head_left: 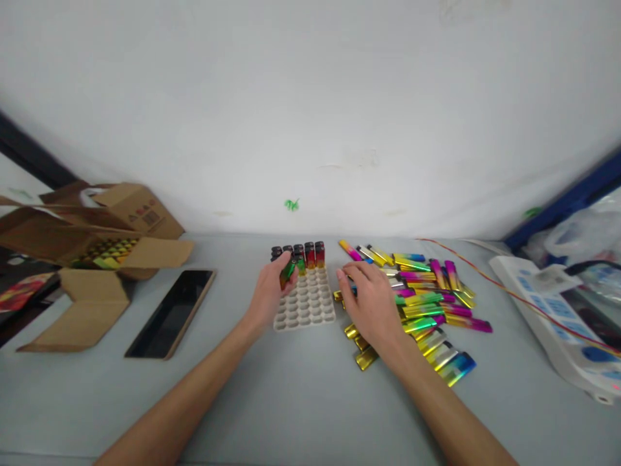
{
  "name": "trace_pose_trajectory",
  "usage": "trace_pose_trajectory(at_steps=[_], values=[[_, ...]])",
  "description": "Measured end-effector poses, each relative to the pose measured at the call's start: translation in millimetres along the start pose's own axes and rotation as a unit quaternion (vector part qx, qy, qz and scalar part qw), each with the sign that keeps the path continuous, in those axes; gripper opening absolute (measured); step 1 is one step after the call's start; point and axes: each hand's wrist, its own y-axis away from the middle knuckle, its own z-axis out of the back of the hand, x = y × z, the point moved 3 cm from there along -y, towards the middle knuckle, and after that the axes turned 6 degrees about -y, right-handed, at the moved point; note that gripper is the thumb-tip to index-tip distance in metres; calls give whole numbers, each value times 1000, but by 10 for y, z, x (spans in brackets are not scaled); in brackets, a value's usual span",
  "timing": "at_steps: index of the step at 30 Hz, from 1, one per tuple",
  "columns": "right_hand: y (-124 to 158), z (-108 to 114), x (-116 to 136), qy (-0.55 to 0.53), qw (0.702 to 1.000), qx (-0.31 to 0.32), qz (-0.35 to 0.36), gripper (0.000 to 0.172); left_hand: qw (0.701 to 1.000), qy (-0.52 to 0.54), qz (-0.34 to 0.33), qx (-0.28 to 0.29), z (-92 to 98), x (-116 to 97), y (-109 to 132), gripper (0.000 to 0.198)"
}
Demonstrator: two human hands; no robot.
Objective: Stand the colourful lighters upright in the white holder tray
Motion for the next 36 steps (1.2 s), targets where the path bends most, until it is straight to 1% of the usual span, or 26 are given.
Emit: trace_pose_trajectory(at_steps=[5,8,12,15,20,22,25,27,29,31,33,34,36], values=[[11,-5,12,-25,1000,-4,10,25,996,82,30,-6,-6,-109,24,42],[19,-10,26,-31,999,-8,16,24,996,80,27,-19,-8,-149,59,36],[27,-20,29,-42,999,-9,14,23,997,67,27,-17,-40,-125,83,31],[28,-21,24,-49,999,-12,9,26,996,74,37,-20,-56,-77,78,34],[23,-26,34,-50,999,2,7,24,994,102,35,-18,-76,13,43,50],[23,-31,41,-49,999,12,8,23,994,111,5,-16,-95,2,50,52],[27,-59,55,-57,997,40,29,19,991,113,-69,1,-127,-96,106,42],[34,-85,67,-65,995,59,53,16,990,80,-119,1,-119,-191,153,34],[42,-112,80,-67,992,78,68,13,984,7,-176,-25,-72,-293,181,30],[49,-132,96,-67,991,95,72,11,963,-84,-242,-79,5,-394,184,28],[56,-136,121,-70,989,108,74,15,932,-170,-297,-121,67,-479,161,25],[60,-133,138,-73,988,113,77,20,919,-204,-314,-127,84,-513,139,22],[71,-117,177,-79,985,121,89,29,904,-255,-324,-114,93,-556,82,19]])
